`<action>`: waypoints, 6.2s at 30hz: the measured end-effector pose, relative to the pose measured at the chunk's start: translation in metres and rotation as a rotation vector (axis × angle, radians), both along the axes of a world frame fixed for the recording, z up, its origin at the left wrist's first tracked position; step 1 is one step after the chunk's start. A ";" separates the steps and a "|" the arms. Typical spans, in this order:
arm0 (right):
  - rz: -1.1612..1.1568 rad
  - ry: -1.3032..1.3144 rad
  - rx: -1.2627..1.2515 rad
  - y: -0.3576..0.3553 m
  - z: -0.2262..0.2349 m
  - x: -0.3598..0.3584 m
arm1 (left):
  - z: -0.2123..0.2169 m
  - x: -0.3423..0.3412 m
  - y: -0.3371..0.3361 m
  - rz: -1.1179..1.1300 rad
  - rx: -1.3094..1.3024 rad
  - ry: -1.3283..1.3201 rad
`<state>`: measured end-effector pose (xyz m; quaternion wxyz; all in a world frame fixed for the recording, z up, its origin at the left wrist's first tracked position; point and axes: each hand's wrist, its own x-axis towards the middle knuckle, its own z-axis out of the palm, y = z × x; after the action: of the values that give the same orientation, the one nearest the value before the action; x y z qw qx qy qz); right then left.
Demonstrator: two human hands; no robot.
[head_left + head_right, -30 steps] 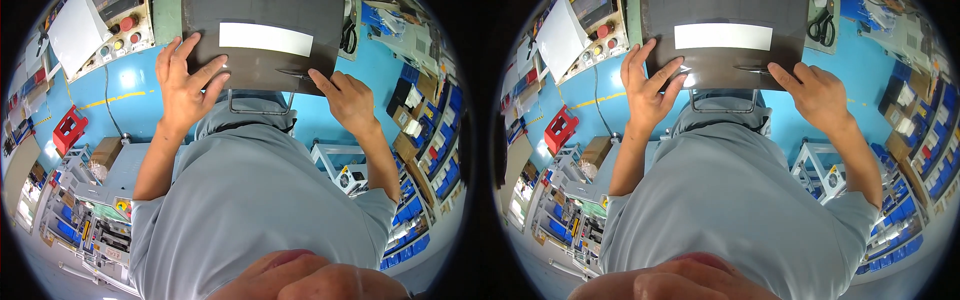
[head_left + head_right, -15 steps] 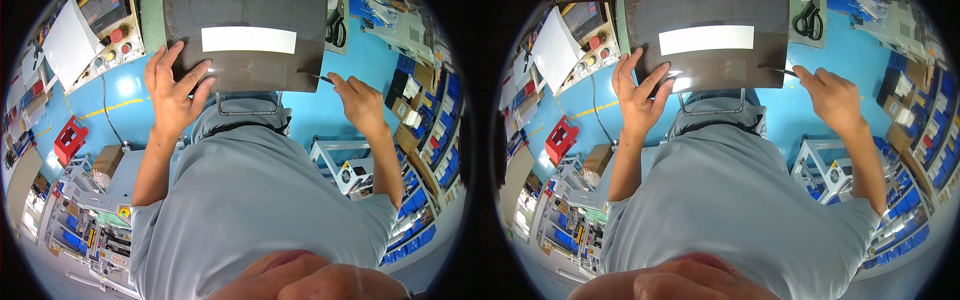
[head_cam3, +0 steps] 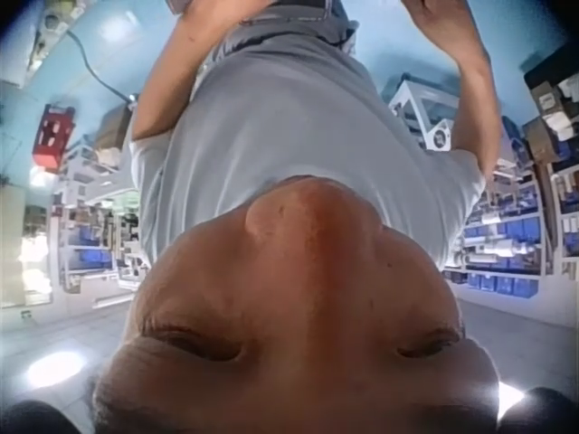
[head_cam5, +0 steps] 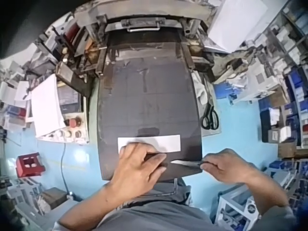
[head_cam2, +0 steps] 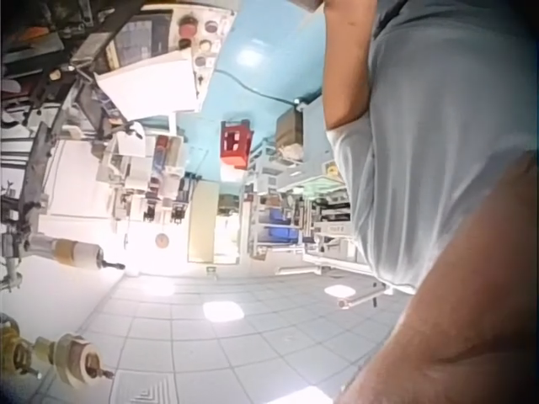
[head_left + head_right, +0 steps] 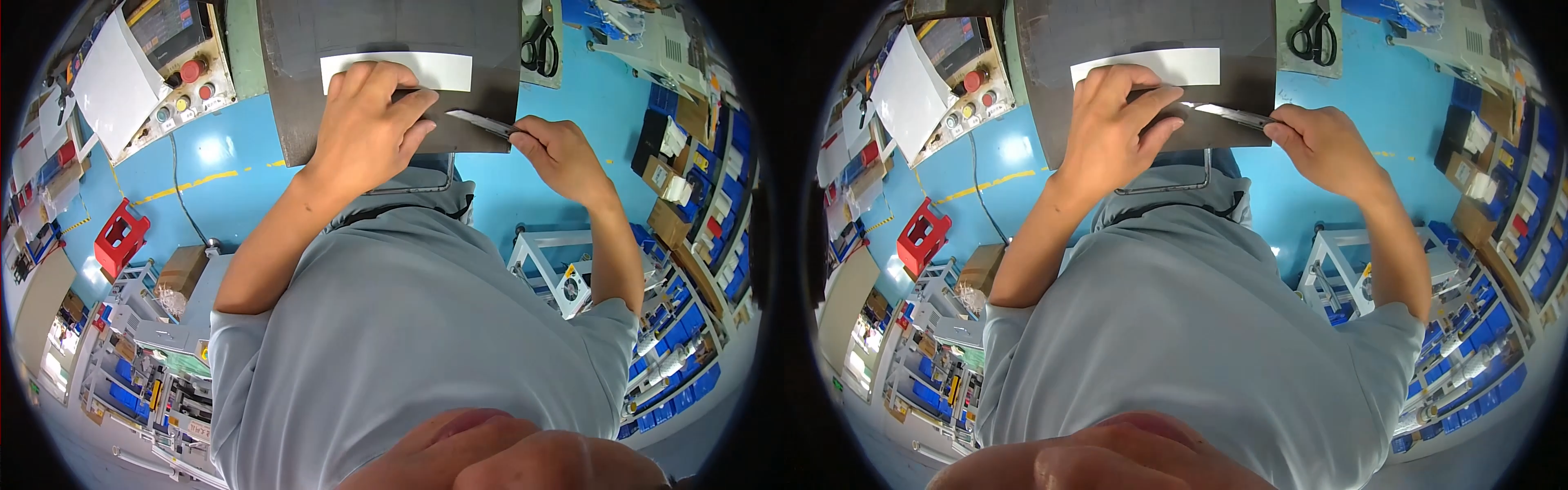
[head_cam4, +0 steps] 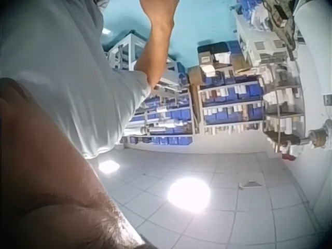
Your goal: Operating an industrial machine to process and cut large sheets of white material.
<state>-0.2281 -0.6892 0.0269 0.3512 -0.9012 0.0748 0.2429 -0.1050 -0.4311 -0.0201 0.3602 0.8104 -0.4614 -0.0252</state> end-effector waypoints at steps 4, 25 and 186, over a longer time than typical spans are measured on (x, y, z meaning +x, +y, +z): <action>0.020 -0.012 0.038 0.003 -0.002 -0.001 | 0.001 0.004 -0.005 -0.060 0.016 0.042; 0.165 -0.351 0.209 0.051 -0.014 -0.007 | -0.005 0.028 0.017 0.036 -0.160 0.174; -0.730 -0.310 0.858 -0.042 -0.034 0.099 | 0.128 0.156 -0.070 -0.915 0.256 -0.510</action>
<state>-0.1286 -0.7307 -0.0074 0.7527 -0.6191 0.2230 -0.0201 0.0511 -0.5011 0.1074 0.0874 0.5443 -0.8334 -0.0379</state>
